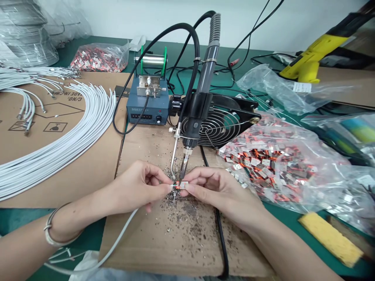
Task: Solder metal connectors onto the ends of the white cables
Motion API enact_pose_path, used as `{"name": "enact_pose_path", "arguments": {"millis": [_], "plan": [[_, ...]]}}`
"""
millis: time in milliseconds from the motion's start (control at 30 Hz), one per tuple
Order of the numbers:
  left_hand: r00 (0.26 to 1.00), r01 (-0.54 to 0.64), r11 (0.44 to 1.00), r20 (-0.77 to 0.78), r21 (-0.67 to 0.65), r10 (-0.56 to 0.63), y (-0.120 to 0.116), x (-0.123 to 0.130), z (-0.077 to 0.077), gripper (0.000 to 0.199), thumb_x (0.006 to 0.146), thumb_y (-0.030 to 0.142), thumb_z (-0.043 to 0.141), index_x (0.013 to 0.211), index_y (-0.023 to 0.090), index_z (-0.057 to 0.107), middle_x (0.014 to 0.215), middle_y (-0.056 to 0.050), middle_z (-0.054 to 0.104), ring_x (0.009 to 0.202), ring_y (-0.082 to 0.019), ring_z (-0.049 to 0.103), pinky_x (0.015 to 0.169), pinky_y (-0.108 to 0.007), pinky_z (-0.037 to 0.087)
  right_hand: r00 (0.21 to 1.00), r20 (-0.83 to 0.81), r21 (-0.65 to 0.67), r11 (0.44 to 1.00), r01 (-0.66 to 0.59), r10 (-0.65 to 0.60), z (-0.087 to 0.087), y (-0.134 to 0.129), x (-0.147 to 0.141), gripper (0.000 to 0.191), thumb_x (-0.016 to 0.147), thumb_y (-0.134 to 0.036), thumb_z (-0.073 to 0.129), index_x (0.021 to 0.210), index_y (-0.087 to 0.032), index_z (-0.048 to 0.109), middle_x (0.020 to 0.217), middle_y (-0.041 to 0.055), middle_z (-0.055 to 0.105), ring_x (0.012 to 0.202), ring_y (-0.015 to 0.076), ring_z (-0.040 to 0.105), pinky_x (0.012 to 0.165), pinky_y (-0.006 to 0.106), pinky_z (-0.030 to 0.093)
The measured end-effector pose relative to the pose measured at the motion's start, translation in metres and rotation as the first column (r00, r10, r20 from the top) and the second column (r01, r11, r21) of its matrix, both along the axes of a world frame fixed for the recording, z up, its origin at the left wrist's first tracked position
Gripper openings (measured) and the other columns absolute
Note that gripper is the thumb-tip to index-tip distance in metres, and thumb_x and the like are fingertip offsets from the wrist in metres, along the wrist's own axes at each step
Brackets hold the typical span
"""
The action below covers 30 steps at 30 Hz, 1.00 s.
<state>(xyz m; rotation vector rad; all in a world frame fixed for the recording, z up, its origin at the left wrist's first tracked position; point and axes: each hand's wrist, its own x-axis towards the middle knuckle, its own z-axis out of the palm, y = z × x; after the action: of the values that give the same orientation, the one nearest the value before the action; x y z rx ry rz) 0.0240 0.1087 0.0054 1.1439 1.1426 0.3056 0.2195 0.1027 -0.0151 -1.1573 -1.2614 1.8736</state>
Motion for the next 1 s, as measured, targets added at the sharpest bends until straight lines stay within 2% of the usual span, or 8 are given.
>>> {"name": "enact_pose_path", "arguments": {"millis": [267,600,1000], "plan": [[1.000,0.006,1.000,0.026,-0.014,-0.006,0.0002,-0.0008,-0.0003,0.019,0.074,0.028,0.060,0.081,0.010,0.061,0.050,0.006,0.043,0.043,-0.004,0.040,0.038,-0.013,0.045,0.999,0.019,0.024,0.999,-0.035,0.034,0.0009,0.0008,-0.0001,0.015,0.073,-0.028,0.072,0.077,-0.015,0.066,0.071,0.0028,0.069,0.063,0.0061,0.062,0.057,0.011,0.045],[0.997,-0.019,1.000,0.068,-0.018,0.020,-0.0016,-0.0014,-0.0020,0.018,0.074,0.028,0.061,0.080,0.011,0.061,0.050,0.006,0.042,0.044,-0.004,0.039,0.038,-0.014,0.046,0.994,-0.102,-0.051,0.997,-0.056,0.051,-0.0034,0.0018,0.0025,0.017,0.070,-0.029,0.074,0.078,-0.016,0.067,0.072,0.0023,0.070,0.065,0.0054,0.063,0.062,0.009,0.046],[0.996,-0.027,0.998,0.089,-0.049,0.031,-0.0016,-0.0005,-0.0030,0.016,0.074,0.026,0.061,0.078,0.010,0.060,0.048,0.007,0.042,0.043,-0.003,0.039,0.036,-0.013,0.045,0.988,-0.146,-0.045,0.997,-0.057,0.050,-0.0049,0.0014,0.0048,0.011,0.074,-0.024,0.072,0.081,-0.016,0.068,0.071,0.0017,0.070,0.067,0.0061,0.064,0.065,0.011,0.048]]}}
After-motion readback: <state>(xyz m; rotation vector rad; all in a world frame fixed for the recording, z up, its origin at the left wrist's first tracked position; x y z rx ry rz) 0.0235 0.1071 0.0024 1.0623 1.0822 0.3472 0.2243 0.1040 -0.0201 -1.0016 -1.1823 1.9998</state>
